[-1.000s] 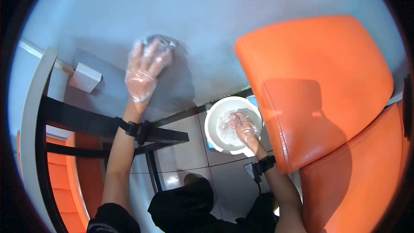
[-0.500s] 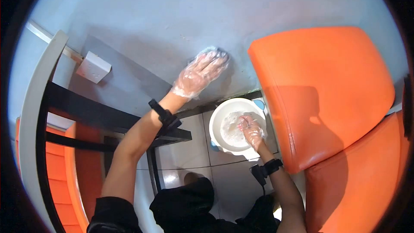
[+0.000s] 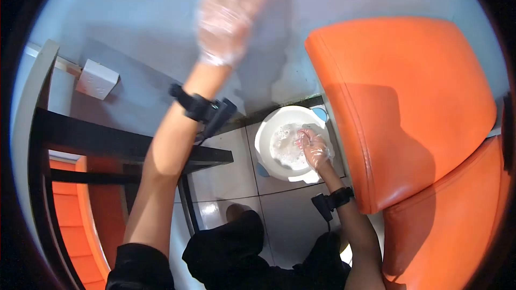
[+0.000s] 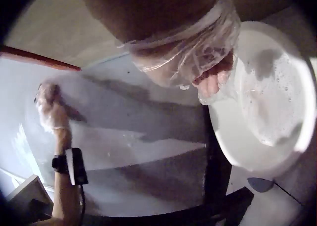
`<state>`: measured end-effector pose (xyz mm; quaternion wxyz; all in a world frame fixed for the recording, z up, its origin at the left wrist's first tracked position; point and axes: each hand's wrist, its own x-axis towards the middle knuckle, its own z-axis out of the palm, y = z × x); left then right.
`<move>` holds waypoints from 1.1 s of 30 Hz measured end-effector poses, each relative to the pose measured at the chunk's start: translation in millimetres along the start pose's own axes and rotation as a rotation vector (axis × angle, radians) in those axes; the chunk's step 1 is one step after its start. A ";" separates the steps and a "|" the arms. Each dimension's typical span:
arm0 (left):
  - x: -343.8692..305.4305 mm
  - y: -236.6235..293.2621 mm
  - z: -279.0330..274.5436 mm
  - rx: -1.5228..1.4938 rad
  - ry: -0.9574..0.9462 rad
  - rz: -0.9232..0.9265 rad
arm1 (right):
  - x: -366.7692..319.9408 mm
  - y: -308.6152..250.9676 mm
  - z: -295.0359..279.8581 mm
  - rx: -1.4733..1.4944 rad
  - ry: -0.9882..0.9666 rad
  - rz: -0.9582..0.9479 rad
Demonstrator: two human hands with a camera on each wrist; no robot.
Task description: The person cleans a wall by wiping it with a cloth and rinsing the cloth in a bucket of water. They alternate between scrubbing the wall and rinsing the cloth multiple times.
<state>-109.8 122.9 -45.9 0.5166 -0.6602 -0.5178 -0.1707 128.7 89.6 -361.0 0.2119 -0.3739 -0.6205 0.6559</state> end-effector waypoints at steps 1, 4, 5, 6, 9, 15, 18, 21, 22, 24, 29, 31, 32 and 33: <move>-20.4 22.7 13.4 0.011 -0.118 0.088 | 0.2 5.4 0.8 0.038 0.021 0.000; -92.5 79.1 34.1 -0.167 -0.420 0.210 | -0.7 11.6 -1.1 -0.062 0.010 0.055; -123.7 93.6 45.2 -0.191 -0.491 0.231 | -0.4 13.3 -0.7 -0.067 0.012 0.055; -130.3 102.0 43.2 -0.215 -0.564 0.251 | -1.4 14.2 1.3 -0.025 0.002 0.050; -143.9 95.5 36.7 -0.221 -0.731 0.375 | -6.8 20.7 3.5 0.034 -0.023 0.057; -58.4 31.6 -4.8 -0.166 -0.189 0.077 | -10.6 10.4 4.1 -0.008 -0.050 0.111; -59.5 33.5 2.6 -0.176 -0.065 0.043 | -10.3 -1.0 0.9 -0.099 -0.040 0.077; -93.6 73.8 25.8 -0.212 -0.248 0.069 | -10.7 -2.8 -3.1 -0.262 -0.007 0.065; -110.6 85.4 39.2 -0.220 -0.310 0.097 | -13.2 -7.8 -4.3 -0.269 -0.008 0.073; -139.9 107.7 57.6 -0.335 -0.531 0.178 | -18.0 -19.8 -7.3 -0.188 -0.034 0.143; -216.6 157.2 93.6 -0.441 -0.834 0.074 | -13.3 33.4 -8.0 -0.129 -0.008 -0.017; -192.3 139.1 79.2 -0.433 -0.796 0.168 | -22.6 13.6 -7.5 -0.266 -0.025 -0.015; -186.1 125.9 73.0 -0.405 -0.765 0.199 | -23.7 2.7 -7.4 -0.260 -0.029 -0.006; -199.0 115.6 85.6 -0.510 -0.640 0.109 | -23.9 -4.3 -6.7 -0.241 -0.061 0.061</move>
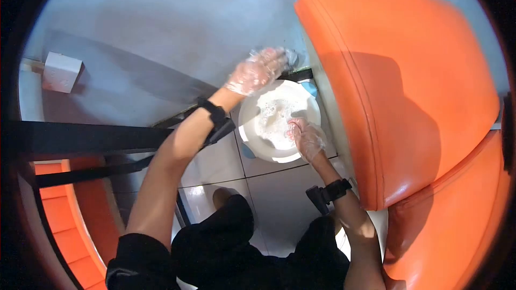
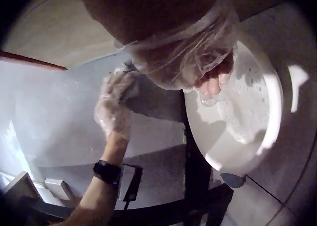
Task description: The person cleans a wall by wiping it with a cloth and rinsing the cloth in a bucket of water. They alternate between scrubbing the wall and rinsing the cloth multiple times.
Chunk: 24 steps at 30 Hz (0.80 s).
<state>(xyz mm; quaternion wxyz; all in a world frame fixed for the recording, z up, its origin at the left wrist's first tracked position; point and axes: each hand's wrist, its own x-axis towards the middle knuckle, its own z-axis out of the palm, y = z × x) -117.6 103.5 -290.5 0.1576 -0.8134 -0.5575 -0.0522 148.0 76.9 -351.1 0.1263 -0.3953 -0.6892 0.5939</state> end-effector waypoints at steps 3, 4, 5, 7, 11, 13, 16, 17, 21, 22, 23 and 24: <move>13.1 -1.9 -94.1 0.027 0.197 -0.113 | 9.5 29.6 10.0 0.000 0.004 0.006; 16.3 -2.9 -117.4 -0.161 0.289 -0.232 | 12.1 41.4 14.0 -0.036 0.043 -0.049; 22.0 -11.5 -138.2 0.085 0.409 -0.125 | 11.2 36.9 12.4 -0.031 0.043 -0.044; 32.7 -15.6 -147.5 0.353 0.585 -0.024 | 8.3 19.0 5.9 -0.156 0.043 -0.160; 39.0 7.3 -92.3 0.213 0.373 0.016 | 14.4 21.2 9.4 -0.075 0.083 -0.182; 36.6 13.0 -29.0 0.159 0.267 0.074 | 13.6 13.5 7.7 0.144 0.001 0.035; 34.8 39.8 22.8 0.017 0.069 0.012 | 19.5 50.2 18.8 0.188 0.031 -0.043; 38.0 43.6 25.2 0.015 0.074 0.006 | 19.4 55.2 17.4 0.181 0.029 -0.042; 29.6 32.2 22.3 -0.072 0.024 -0.040 | 6.9 29.5 7.6 0.023 0.034 -0.081; 22.0 22.6 19.3 -0.021 0.119 -0.002 | 6.1 26.4 6.0 -0.243 0.086 -0.187; 12.1 9.4 31.1 -0.591 0.133 -0.139 | 7.1 29.2 9.4 -0.233 0.092 -0.181; 5.2 2.3 -6.1 -0.223 0.136 -0.063 | 9.7 33.9 14.7 0.005 0.063 -0.116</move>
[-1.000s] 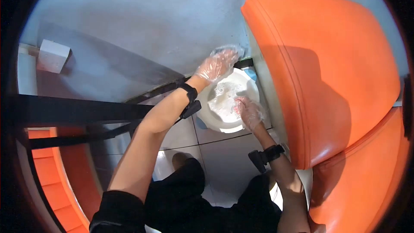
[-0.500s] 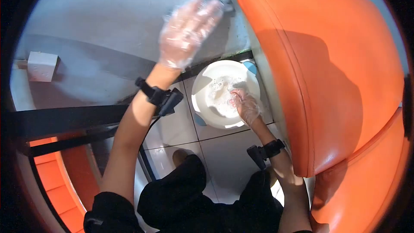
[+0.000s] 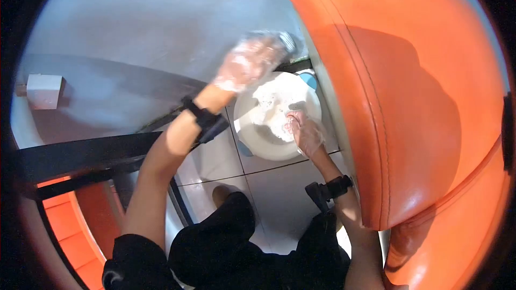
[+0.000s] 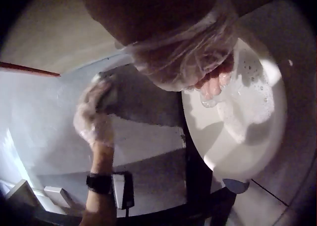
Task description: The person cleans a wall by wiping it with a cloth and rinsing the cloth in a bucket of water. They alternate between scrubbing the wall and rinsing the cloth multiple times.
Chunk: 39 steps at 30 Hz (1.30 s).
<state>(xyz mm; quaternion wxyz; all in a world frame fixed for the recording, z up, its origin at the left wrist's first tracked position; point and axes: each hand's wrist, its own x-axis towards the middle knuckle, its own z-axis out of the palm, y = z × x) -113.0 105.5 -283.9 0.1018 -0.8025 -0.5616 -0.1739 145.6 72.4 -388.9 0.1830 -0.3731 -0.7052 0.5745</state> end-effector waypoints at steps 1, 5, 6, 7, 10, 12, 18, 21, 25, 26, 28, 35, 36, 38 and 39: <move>7.6 8.2 -57.1 0.362 0.006 0.104 | 2.1 4.6 3.9 0.237 -0.015 0.071; 23.1 19.8 -139.4 0.073 0.151 -0.045 | 8.8 -0.8 1.6 0.181 -0.050 0.152; 36.7 21.9 -120.2 0.105 0.553 0.024 | 10.0 5.8 3.5 0.182 -0.026 0.097; 32.4 22.8 -111.4 0.086 0.401 0.017 | 11.0 5.6 3.8 0.181 -0.005 0.042; 41.3 36.9 -79.7 0.535 0.222 0.014 | 10.5 -2.2 -1.1 0.041 -0.017 0.043; 43.9 30.8 -25.4 0.299 0.264 0.132 | 9.4 3.8 -0.2 0.052 -0.036 0.112; 29.8 52.5 45.5 -0.026 -0.163 -0.227 | 8.5 -18.7 -5.7 0.062 0.034 0.195; 10.4 52.6 22.4 -0.043 -0.101 -0.101 | 9.3 -49.1 -8.6 0.056 0.140 0.092; -18.2 75.0 -27.3 -0.538 -0.009 -0.700 | 22.1 -79.1 5.5 0.028 0.390 -0.322; -21.3 84.1 -43.9 -0.669 -0.047 -0.928 | 24.4 -88.1 4.0 -0.035 0.349 -0.399; -36.7 89.2 -44.7 -1.067 0.104 -1.147 | 25.7 -104.1 16.3 0.149 0.307 -0.285; -67.5 114.3 -37.8 -1.370 0.128 -1.188 | 21.1 -95.6 48.9 0.281 0.245 -0.220; -74.8 115.5 -39.0 -1.402 0.056 -1.159 | 21.7 -94.1 48.3 0.283 0.256 -0.223; -63.8 130.6 -58.7 -1.315 -0.004 -1.286 | 23.5 -91.8 45.6 0.402 0.234 0.021; -62.2 129.3 -64.2 -1.320 -0.018 -1.260 | 24.4 -97.3 43.1 0.348 0.273 -0.030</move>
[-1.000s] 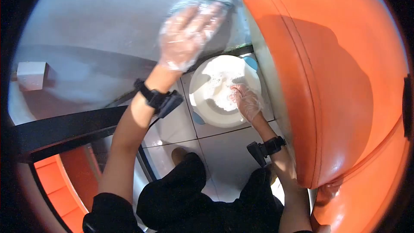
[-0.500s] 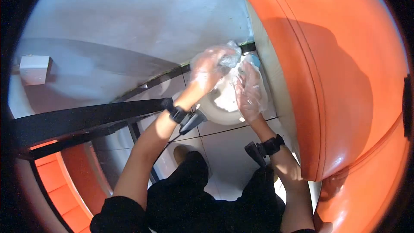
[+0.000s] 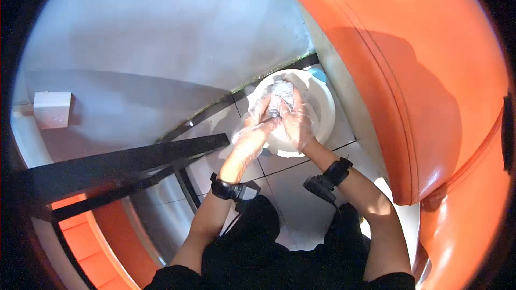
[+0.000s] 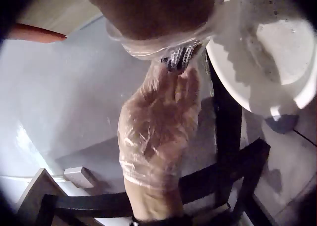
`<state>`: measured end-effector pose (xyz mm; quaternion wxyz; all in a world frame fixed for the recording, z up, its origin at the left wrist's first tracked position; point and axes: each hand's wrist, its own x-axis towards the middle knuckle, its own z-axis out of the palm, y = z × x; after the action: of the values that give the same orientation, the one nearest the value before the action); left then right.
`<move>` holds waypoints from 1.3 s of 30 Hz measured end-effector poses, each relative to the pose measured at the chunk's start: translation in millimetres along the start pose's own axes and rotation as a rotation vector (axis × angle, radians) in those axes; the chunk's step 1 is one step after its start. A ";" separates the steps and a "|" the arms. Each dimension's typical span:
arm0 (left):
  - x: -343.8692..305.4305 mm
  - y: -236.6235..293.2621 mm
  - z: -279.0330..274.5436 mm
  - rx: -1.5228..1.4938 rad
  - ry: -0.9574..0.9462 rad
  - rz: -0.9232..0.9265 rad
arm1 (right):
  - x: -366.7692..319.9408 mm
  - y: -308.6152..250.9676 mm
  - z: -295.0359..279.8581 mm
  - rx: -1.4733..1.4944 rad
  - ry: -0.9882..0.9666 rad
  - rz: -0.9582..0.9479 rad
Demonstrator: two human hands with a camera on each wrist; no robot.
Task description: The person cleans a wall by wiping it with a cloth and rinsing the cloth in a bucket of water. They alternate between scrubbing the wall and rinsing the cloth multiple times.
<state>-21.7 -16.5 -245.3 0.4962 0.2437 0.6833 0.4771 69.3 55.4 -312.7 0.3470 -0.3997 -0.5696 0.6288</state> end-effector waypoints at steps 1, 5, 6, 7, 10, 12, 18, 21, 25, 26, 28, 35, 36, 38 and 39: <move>1.3 4.0 -4.6 0.029 0.004 0.053 | 5.2 0.6 3.1 0.004 0.009 -0.004; 4.3 -2.4 -26.2 -0.088 0.152 0.292 | 52.5 -29.6 3.7 -0.201 0.351 -0.278; 3.6 -0.3 -29.1 -0.092 0.189 0.275 | 63.5 -42.9 3.2 -0.170 0.354 -0.322; 3.0 -0.9 -31.0 -0.087 0.184 0.273 | 69.2 -50.7 14.3 0.105 0.420 -0.445; 0.9 -5.0 -34.2 -0.090 0.196 0.219 | 74.0 -91.6 17.5 -0.231 0.472 -0.497; 2.1 -12.4 -35.0 -0.076 0.156 0.223 | 88.7 -74.1 21.0 -0.238 0.494 -0.547; 0.8 -16.6 -34.2 -0.105 0.140 0.147 | 115.5 27.6 20.1 -0.323 0.641 -0.073; 1.6 -20.8 -34.2 -0.112 0.146 0.120 | 101.3 -29.7 17.9 -0.151 0.619 -0.222; 4.4 -25.3 -35.2 -0.099 0.146 0.101 | 96.5 -85.7 25.3 -0.209 0.632 -0.193; 6.2 -23.1 -34.7 -0.098 0.145 0.103 | 100.0 -81.5 25.4 -0.152 0.627 -0.150; 7.5 -19.6 -32.2 -0.104 0.142 0.101 | 105.6 -72.3 23.2 -0.033 0.594 -0.084; 7.5 -20.4 -25.8 -0.080 0.131 0.066 | 82.8 -107.4 7.2 0.144 0.326 0.229; 6.5 -20.0 -25.2 -0.078 0.131 0.061 | 94.3 -92.3 12.8 0.075 0.382 0.089; 6.3 -18.7 -25.2 -0.125 0.140 0.082 | 104.2 -88.1 19.0 0.002 0.436 0.015; 7.4 -20.0 -25.4 -0.124 0.140 0.084 | 103.8 -86.2 17.4 0.004 0.436 0.014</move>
<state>-44.9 -29.4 -265.1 0.4411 0.2070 0.6746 0.5545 6.4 149.8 -237.7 0.4584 -0.5296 -0.4769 0.5310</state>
